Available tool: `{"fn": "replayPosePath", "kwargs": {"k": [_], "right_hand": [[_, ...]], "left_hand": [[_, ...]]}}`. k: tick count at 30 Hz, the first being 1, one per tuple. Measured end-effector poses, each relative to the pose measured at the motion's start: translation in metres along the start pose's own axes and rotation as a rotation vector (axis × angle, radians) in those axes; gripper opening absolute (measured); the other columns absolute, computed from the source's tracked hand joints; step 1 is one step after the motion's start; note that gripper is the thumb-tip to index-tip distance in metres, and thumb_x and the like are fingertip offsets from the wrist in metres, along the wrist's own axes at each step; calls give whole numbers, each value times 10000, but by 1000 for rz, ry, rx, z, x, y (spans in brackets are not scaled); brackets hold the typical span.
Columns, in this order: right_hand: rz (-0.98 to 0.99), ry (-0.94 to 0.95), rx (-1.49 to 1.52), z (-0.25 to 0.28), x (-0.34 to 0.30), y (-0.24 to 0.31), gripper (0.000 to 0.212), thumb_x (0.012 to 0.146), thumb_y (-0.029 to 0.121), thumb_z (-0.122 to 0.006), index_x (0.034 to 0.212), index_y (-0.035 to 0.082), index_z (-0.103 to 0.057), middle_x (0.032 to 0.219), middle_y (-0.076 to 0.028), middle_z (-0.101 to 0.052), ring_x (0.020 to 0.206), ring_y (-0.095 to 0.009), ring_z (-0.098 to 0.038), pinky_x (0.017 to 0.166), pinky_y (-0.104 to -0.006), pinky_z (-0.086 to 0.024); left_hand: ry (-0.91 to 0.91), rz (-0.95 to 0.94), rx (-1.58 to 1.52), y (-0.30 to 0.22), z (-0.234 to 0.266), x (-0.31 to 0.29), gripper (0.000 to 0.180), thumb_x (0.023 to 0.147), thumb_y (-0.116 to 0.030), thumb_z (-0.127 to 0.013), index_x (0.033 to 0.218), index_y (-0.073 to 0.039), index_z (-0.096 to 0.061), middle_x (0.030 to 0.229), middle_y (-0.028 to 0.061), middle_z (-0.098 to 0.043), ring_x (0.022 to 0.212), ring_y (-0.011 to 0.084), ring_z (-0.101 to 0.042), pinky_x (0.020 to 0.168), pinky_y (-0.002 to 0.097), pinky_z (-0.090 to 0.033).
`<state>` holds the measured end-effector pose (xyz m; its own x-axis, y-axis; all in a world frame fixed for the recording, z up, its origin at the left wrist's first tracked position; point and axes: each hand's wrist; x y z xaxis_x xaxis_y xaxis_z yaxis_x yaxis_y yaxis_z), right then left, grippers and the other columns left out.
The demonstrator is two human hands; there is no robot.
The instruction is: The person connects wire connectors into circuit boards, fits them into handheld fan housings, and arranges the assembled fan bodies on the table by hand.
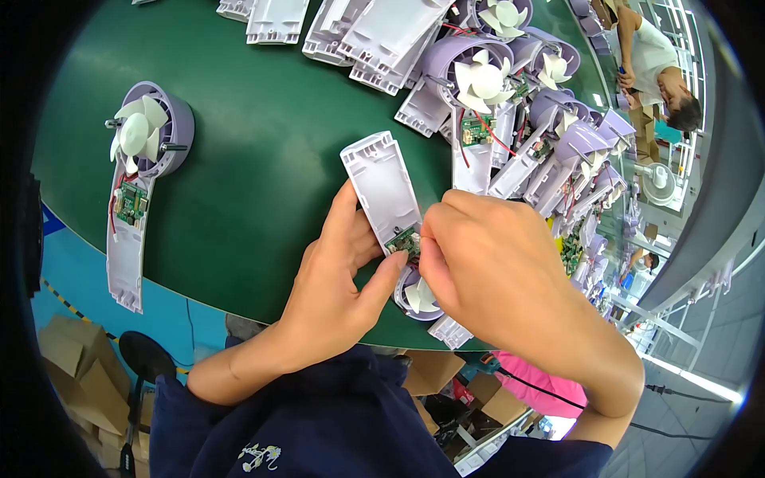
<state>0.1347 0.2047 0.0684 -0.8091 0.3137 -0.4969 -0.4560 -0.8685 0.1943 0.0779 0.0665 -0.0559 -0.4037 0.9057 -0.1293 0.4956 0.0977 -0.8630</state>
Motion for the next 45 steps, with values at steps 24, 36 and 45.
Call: {"fn": "replayPosePath", "kwargs": {"k": [24, 36, 45], "right_hand": [[-129, -59, 185, -9, -2, -7, 143, 886, 135, -717, 871, -1, -675, 771, -124, -705, 732, -280, -722, 658, -401, -556], [-348, 177, 464, 4, 8, -15, 120, 893, 66, -733, 910, -46, -693, 826, -157, -753, 793, -220, -764, 738, -321, -595], [-384, 175, 571, 1, 10, -18, 101, 892, 40, -734, 891, -51, -691, 811, -141, -756, 783, -187, -758, 722, -305, -594]], "left_hand": [[-26, 52, -112, 9, -3, 5, 530, 920, 67, -567, 1393, 32, -332, 1204, 242, -630, 1117, 348, -679, 929, 425, -527], [-14, 92, -31, 10, 0, 7, 415, 920, 46, -591, 1278, 54, -382, 1042, 249, -671, 964, 404, -690, 809, 460, -530], [-16, 68, -5, 10, 2, 8, 412, 912, 61, -593, 1267, 57, -385, 1042, 254, -676, 969, 411, -699, 805, 452, -542]]}}
Point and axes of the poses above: each hand's wrist, its own x-axis towards the middle knuckle, its own z-axis out of the back of the hand, y = z × x
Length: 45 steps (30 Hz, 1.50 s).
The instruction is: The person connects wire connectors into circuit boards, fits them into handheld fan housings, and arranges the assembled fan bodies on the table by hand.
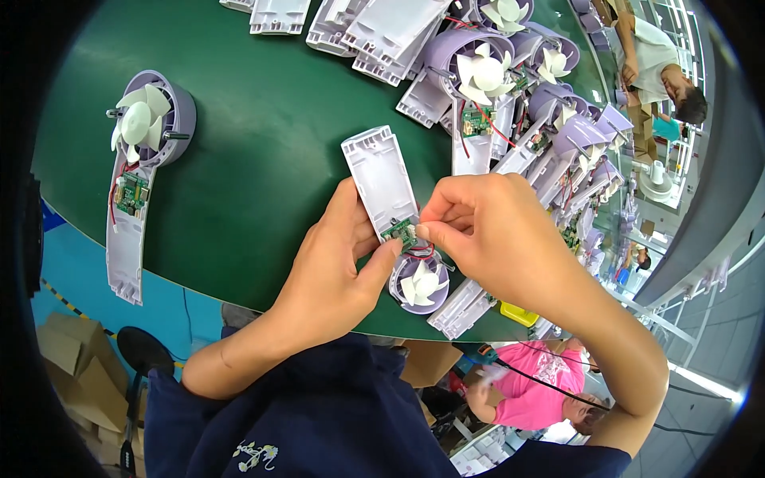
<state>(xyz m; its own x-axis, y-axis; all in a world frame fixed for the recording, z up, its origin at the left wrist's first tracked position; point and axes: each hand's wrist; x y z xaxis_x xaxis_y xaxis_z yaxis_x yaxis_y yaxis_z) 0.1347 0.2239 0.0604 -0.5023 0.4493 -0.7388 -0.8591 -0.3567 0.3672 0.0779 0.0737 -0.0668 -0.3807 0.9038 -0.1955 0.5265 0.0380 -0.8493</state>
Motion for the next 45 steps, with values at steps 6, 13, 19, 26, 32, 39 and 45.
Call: {"fn": "replayPosePath", "kwargs": {"k": [6, 13, 19, 26, 32, 39, 45], "right_hand": [[189, -85, -15, -8, -5, -11, 86, 833, 52, -738, 850, -18, -692, 780, -163, -735, 731, -266, -747, 673, -344, -573], [356, -322, -286, 1, -40, -11, 364, 895, 299, -750, 1126, 22, -698, 1072, -165, -746, 977, -273, -735, 834, -392, -575], [371, -899, 488, -51, -126, -71, 251, 936, 116, -706, 1167, 18, -694, 1092, -115, -739, 959, -222, -722, 824, -331, -571], [86, -1276, 277, -190, -97, -152, 748, 835, 236, -792, 1455, 11, -441, 1494, -229, -426, 1382, -382, -414, 1143, -489, -341], [-36, -1356, -3, -187, -69, -123, 795, 837, 523, -753, 1458, 101, -491, 1529, -242, -375, 1399, -551, -293, 1101, -658, -265], [38, -1269, -42, -184, -71, -145, 654, 859, 464, -739, 1373, 86, -595, 1487, -182, -462, 1411, -506, -329, 1107, -609, -306], [86, -1250, 10, -171, -77, -156, 642, 870, 408, -743, 1374, 50, -567, 1517, -174, -450, 1452, -485, -283, 1136, -611, -234]], "left_hand": [[-37, 16, -55, -16, -3, -8, 423, 920, 100, -582, 1296, 66, -390, 1109, 224, -683, 1029, 266, -723, 890, 357, -558], [-77, 160, -275, -18, -8, -4, 665, 922, 137, -575, 1485, -6, -253, 1351, 204, -565, 1268, 247, -584, 1058, 362, -488], [-3, 291, -259, -56, 38, -12, 350, 1009, -127, -615, 1310, 31, -533, 1264, 180, -649, 1206, 297, -632, 1041, 456, -516], [191, 154, 553, -98, 63, -27, 513, 845, 9, -788, 1306, -7, -564, 1033, 107, -715, 902, 124, -676, 792, 267, -558], [334, -115, 1184, -89, 64, -43, 580, 686, -367, -934, 1088, -19, -703, 893, 126, -711, 798, 258, -691, 743, 365, -549], [277, -414, 1462, -39, 14, -55, 517, 766, -453, -839, 1110, -93, -700, 839, 160, -662, 791, 342, -613, 762, 439, -450], [222, -498, 1399, -16, -35, -44, 614, 809, -360, -818, 1325, -88, -628, 880, 132, -647, 832, 318, -593, 831, 427, -413]]}}
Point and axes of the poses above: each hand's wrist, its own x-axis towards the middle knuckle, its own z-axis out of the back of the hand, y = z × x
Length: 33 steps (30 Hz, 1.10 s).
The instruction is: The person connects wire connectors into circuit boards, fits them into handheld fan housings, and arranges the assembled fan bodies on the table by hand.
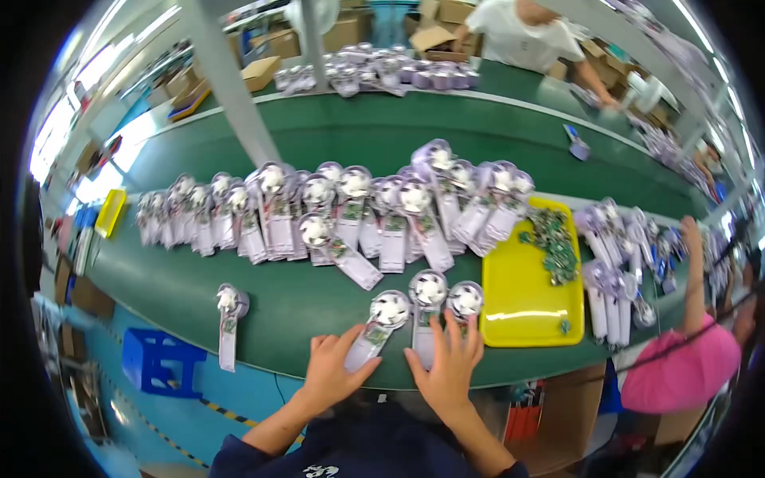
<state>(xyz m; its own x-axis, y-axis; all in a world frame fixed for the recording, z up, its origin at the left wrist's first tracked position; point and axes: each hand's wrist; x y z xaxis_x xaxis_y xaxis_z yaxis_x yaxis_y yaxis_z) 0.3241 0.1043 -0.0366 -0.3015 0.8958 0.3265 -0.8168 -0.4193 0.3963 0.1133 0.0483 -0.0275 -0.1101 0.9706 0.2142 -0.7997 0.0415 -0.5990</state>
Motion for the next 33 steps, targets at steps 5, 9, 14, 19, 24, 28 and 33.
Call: {"fn": "replayPosePath", "kwargs": {"k": [5, 9, 14, 19, 24, 28, 33], "right_hand": [[106, -83, 315, 13, 47, 9, 484, 890, 171, -719, 1334, 30, -589, 1350, -177, -585, 1259, -400, -512, 1048, -496, -398], [-17, 180, 662, -11, 117, 62, 447, 888, 149, -733, 1308, 53, -612, 1202, -114, -680, 991, -267, -685, 790, -355, -543], [163, 78, 482, -63, 150, 77, 352, 895, 231, -708, 1207, 75, -661, 1149, -116, -691, 953, -297, -689, 824, -411, -548], [14, 263, 790, -90, 158, 76, 188, 887, 168, -714, 1028, 44, -712, 1036, -139, -701, 935, -311, -681, 811, -402, -537], [109, 105, 697, -97, 163, 70, 167, 906, 156, -691, 1014, 31, -716, 979, -140, -704, 878, -322, -690, 778, -413, -542], [81, 146, 818, -94, 164, 79, 195, 900, 132, -659, 1067, 49, -714, 939, -132, -702, 853, -319, -684, 765, -410, -540], [273, 114, 789, -107, 162, 75, 222, 874, 150, -674, 1079, 69, -699, 1012, -106, -679, 984, -333, -636, 864, -432, -513]], "left_hand": [[-110, -40, 16, 3, -6, 10, 640, 815, -405, -821, 1308, -50, -621, 983, 175, -624, 810, 341, -597, 821, 435, -461], [-230, 345, -599, 37, 6, 45, 694, 852, -106, -820, 1445, -20, -470, 1133, 177, -632, 831, 182, -658, 677, 318, -562], [-244, 264, -639, 57, -17, 85, 709, 891, -12, -726, 1501, -39, -364, 1233, 217, -642, 915, 249, -738, 724, 328, -608], [-290, 268, -625, 63, -17, 91, 549, 894, 28, -702, 1406, -43, -518, 1179, 183, -651, 871, 209, -733, 676, 292, -588], [-364, 251, -589, 58, -23, 104, 419, 973, -17, -646, 1374, 6, -526, 1140, 133, -594, 823, 146, -664, 662, 263, -535], [-471, 213, -642, 65, -26, 105, 352, 1015, -7, -578, 1357, 50, -516, 1223, 150, -568, 890, 174, -679, 724, 285, -552], [-539, 163, -655, 81, -37, 107, 341, 1016, 39, -507, 1356, 40, -523, 1218, 155, -629, 1002, 194, -674, 854, 306, -547]]}}
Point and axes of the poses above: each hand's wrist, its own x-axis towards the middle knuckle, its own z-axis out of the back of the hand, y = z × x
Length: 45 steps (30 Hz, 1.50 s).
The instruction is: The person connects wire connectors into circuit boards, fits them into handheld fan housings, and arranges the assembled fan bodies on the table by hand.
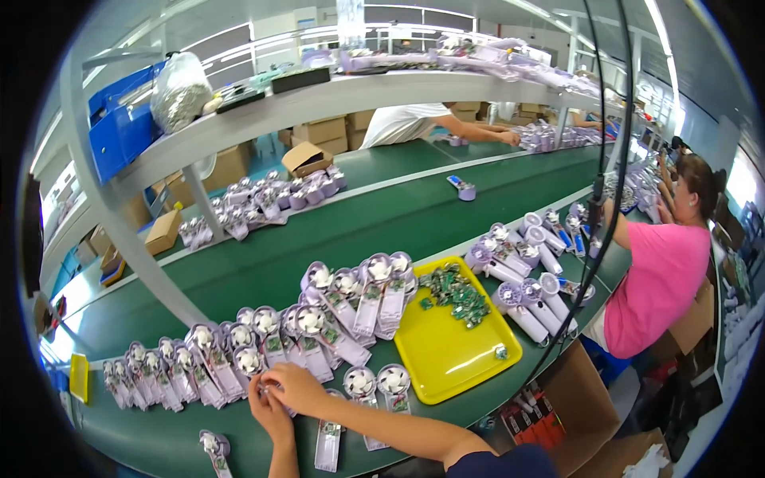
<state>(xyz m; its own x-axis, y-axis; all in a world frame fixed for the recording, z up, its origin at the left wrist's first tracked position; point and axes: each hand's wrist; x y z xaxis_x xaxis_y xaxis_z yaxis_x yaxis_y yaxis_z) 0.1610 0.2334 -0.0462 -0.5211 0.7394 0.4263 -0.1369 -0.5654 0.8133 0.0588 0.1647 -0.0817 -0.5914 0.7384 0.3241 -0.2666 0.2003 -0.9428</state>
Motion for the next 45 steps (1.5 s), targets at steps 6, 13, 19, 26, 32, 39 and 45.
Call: {"fn": "replayPosePath", "kwargs": {"k": [6, 13, 19, 26, 32, 39, 45], "right_hand": [[71, -19, 0, -1, -6, 40, 200, 920, 219, -677, 1060, 79, -703, 1054, -76, -669, 1026, -309, -613, 889, -404, -512], [-28, 11, 79, -13, -63, 87, 221, 915, 297, -700, 959, 82, -730, 974, -109, -685, 915, -356, -641, 809, -455, -518], [-257, 106, 34, -31, -95, 89, 167, 946, 250, -630, 975, 99, -696, 991, -118, -658, 898, -359, -647, 764, -472, -515], [-327, 23, -121, -49, -112, 94, 194, 956, 233, -580, 1061, 89, -654, 1078, -164, -661, 939, -386, -647, 795, -500, -518], [-256, 146, -69, -13, -120, 83, 209, 981, 203, -556, 1127, 68, -618, 1155, -166, -640, 990, -405, -638, 822, -485, -522], [-180, 80, 28, 9, -130, 56, 162, 947, 152, -678, 1073, 51, -674, 1068, -154, -659, 914, -333, -656, 775, -411, -533], [-396, 29, 14, 10, -98, 75, 195, 907, 190, -739, 1044, 52, -717, 812, -120, -688, 685, -226, -645, 640, -345, -515]], "left_hand": [[-147, -185, 103, -6, 27, -2, 266, 966, 29, -594, 1224, 46, -655, 1284, 138, -623, 1011, 204, -649, 872, 302, -530], [-79, 52, 164, -47, 82, -75, 383, 1052, -247, -592, 1270, 62, -655, 1168, 150, -716, 1046, 234, -655, 933, 364, -523], [91, 266, 113, -52, 108, -87, 346, 1048, -170, -582, 1266, 86, -661, 1217, 158, -709, 1081, 211, -648, 958, 329, -512], [195, 332, 40, -40, 113, -88, 357, 1022, -165, -617, 1264, 93, -661, 1166, 166, -727, 1068, 197, -654, 951, 327, -519], [205, 346, 18, -45, 93, -94, 263, 1010, -116, -623, 1185, 66, -696, 1135, 156, -731, 1045, 216, -667, 942, 336, -525], [259, 369, 2, -73, 74, -93, 208, 999, -143, -651, 1142, 0, -700, 1074, 126, -727, 947, 188, -656, 845, 327, -533], [388, 377, 25, -64, 81, -80, 232, 1015, -163, -628, 1201, -26, -649, 1069, 112, -692, 959, 193, -646, 863, 320, -513]]}}
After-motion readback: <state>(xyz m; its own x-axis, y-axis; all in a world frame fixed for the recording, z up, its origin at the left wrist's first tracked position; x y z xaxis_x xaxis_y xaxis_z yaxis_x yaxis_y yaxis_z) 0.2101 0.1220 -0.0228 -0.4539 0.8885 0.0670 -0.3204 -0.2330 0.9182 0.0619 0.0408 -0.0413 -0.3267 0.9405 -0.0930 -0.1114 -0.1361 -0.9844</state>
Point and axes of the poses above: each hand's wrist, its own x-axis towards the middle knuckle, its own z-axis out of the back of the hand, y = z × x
